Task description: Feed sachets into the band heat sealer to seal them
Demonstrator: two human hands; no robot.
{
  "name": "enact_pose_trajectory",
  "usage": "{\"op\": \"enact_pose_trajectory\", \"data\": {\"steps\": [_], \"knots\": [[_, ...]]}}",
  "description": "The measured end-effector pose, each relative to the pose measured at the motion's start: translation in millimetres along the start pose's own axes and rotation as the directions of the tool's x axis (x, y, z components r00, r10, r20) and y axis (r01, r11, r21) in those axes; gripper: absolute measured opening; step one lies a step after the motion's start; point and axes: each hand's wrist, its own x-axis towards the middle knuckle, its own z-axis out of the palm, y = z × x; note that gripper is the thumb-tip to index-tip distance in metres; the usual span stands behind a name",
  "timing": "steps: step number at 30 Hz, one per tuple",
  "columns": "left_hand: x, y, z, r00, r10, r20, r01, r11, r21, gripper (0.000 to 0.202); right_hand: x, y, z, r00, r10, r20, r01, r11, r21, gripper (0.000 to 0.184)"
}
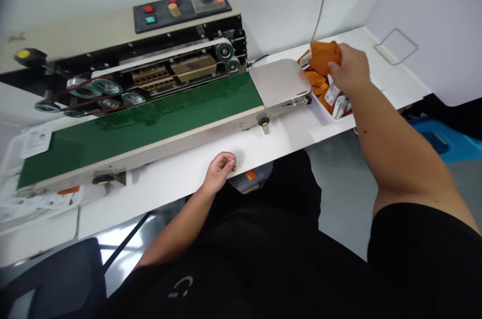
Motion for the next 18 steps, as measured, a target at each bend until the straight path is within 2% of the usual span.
{"op": "enact_pose_trajectory", "data": {"steps": [2, 4, 6, 8, 11, 14, 16, 18], "knots": [[0.3, -1.3, -0.4, 1.0, 0.003, -0.002, -0.003, 1.0, 0.004, 0.04, 2.8, 3.3, 4.3, 0.993, 0.098, -0.059, -0.089, 0.986, 0.142, 0.042], [0.6, -1.7, -0.2, 1.0, 0.003, -0.009, -0.003, 1.0, 0.003, 0.04, 6.3, 4.4, 8.5, 0.975, 0.204, -0.084, -0.168, 0.932, 0.321, 0.044], [0.6, -1.1, 0.5, 1.0, 0.0, -0.018, 0.0, 1.0, -0.004, 0.04, 7.4, 2.5, 9.1, 0.954, 0.287, -0.087, -0.205, 0.837, 0.508, 0.047], [0.4, 0.0, 1.1, 1.0, -0.002, -0.024, 0.002, 1.0, -0.011, 0.041, 3.8, -2.7, 4.3, 0.937, 0.337, -0.089, -0.187, 0.702, 0.687, 0.047], [-0.3, 1.4, 1.7, 1.0, -0.002, -0.028, 0.002, 1.0, -0.012, 0.041, -13.0, -16.6, -8.9, 0.944, 0.319, -0.083, -0.078, 0.461, 0.884, 0.043], [-0.3, 1.7, 2.3, 1.0, 0.0, -0.031, -0.001, 1.0, -0.011, 0.04, -44.5, -38.4, -19.2, 0.968, 0.241, -0.062, 0.003, 0.239, 0.971, 0.037], [0.6, 1.9, 3.5, 0.999, 0.006, -0.032, -0.007, 0.999, -0.032, 0.039, -73.0, -57.5, -20.5, 0.978, 0.204, -0.028, 0.001, 0.131, 0.991, 0.042], [2.1, 4.3, 5.7, 0.999, 0.015, -0.032, -0.018, 0.997, -0.075, 0.038, -105.6, -79.2, -17.3, 0.986, 0.163, 0.034, -0.046, 0.071, 0.996, 0.049]]}}
